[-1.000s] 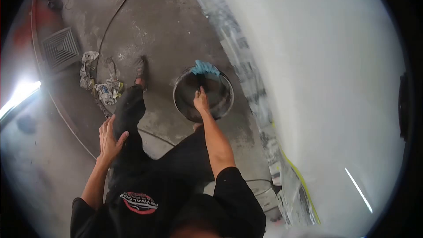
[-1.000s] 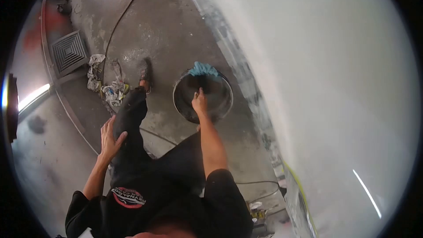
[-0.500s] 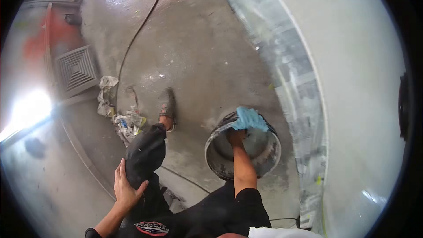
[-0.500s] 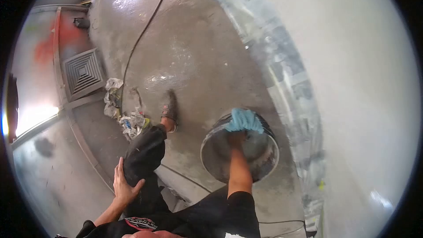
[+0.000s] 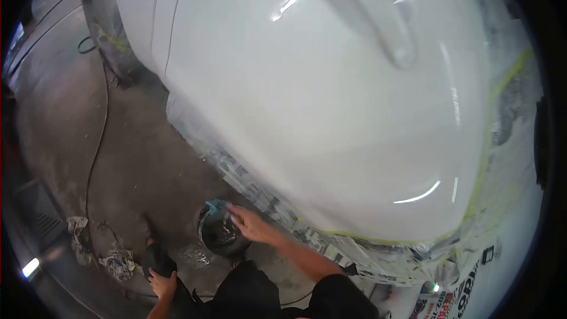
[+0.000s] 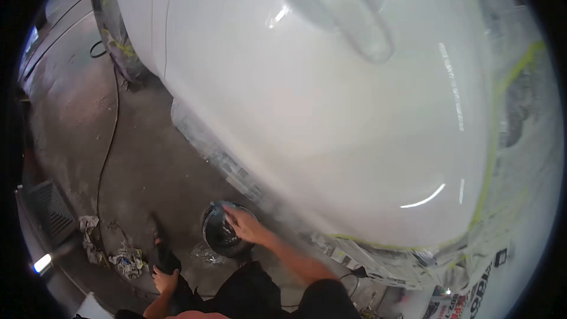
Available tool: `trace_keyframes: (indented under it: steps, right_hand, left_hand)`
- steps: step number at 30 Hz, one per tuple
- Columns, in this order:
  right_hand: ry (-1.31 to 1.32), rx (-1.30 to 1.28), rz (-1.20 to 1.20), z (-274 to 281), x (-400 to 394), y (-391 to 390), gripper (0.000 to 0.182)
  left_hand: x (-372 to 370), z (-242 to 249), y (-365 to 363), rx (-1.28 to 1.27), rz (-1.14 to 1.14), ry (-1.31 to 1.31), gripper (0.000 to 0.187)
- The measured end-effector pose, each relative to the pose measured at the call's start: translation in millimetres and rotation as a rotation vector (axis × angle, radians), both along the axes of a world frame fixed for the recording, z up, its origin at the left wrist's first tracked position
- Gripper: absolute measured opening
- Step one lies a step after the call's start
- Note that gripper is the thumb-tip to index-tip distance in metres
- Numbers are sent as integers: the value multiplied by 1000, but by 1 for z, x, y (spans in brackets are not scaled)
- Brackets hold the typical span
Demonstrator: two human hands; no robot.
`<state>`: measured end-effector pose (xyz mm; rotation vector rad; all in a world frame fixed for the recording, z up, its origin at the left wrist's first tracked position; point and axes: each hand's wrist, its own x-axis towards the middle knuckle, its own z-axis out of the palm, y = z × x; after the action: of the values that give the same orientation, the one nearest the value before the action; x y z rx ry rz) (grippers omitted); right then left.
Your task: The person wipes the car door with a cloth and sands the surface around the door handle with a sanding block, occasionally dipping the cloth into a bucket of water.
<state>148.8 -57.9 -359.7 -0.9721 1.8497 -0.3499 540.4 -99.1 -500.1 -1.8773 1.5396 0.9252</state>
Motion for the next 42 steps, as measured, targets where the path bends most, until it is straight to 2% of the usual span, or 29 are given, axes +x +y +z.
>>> trace_keyframes:
  steps: [1, 3, 5, 7, 9, 12, 13, 16, 19, 22, 25, 31, 34, 37, 40, 42]
  right_hand:
    - [303, -459, 162, 25, -8, -26, 63]
    - [748, -434, 416, 163, -14, -110, 83]
    - [1106, -783, 615, 239, -32, -172, 56]
    - [1477, -948, 772, 291, -52, -223, 52]
    - [1662, -950, 845, 327, -65, -258, 54]
    - [1951, -727, 881, 336, -83, -272, 54]
    - [1992, -599, 837, 339, -78, -264, 52]
    - [2049, -472, 752, 341, -78, -247, 50]
    - [2003, -555, 718, 341, -79, -264, 54]
    - [1998, -468, 726, 349, -68, -281, 55]
    - [2181, -318, 746, 347, -69, -257, 52]
    - [2137, -288, 752, 350, -63, -262, 54]
    - [1930, -387, 649, 342, -72, -270, 52]
    - [1995, -485, 733, 344, -65, -292, 50]
    - [2133, -368, 875, 354, -64, -266, 39]
    - [2137, -501, 923, 349, -74, -255, 40]
  left_hand:
    - [-3, -2, -2, -4, -3, -16, 107]
    - [-7, -4, -3, -16, -16, -50, 104]
    - [-4, -6, 2, -29, -34, -79, 102]
    - [-10, -2, 0, -9, -22, -115, 100]
    - [-14, -4, 3, -13, -19, -145, 99]
    - [-18, -18, 16, -43, -16, -175, 98]
    - [-19, -21, 19, -50, -12, -180, 98]
    - [-26, -23, 21, -44, 13, -193, 98]
    - [-30, -16, 18, -28, 29, -197, 98]
    - [-35, -14, 18, -31, 35, -205, 98]
    - [-35, -16, 12, -29, 56, -212, 97]
    - [-36, -22, 9, -40, 67, -219, 95]
    - [-38, -17, 1, -25, 52, -217, 95]
    - [-41, -19, 6, -20, 39, -231, 95]
    - [-36, -20, 5, -25, 44, -226, 96]
    - [-39, -21, 10, -29, 51, -209, 95]
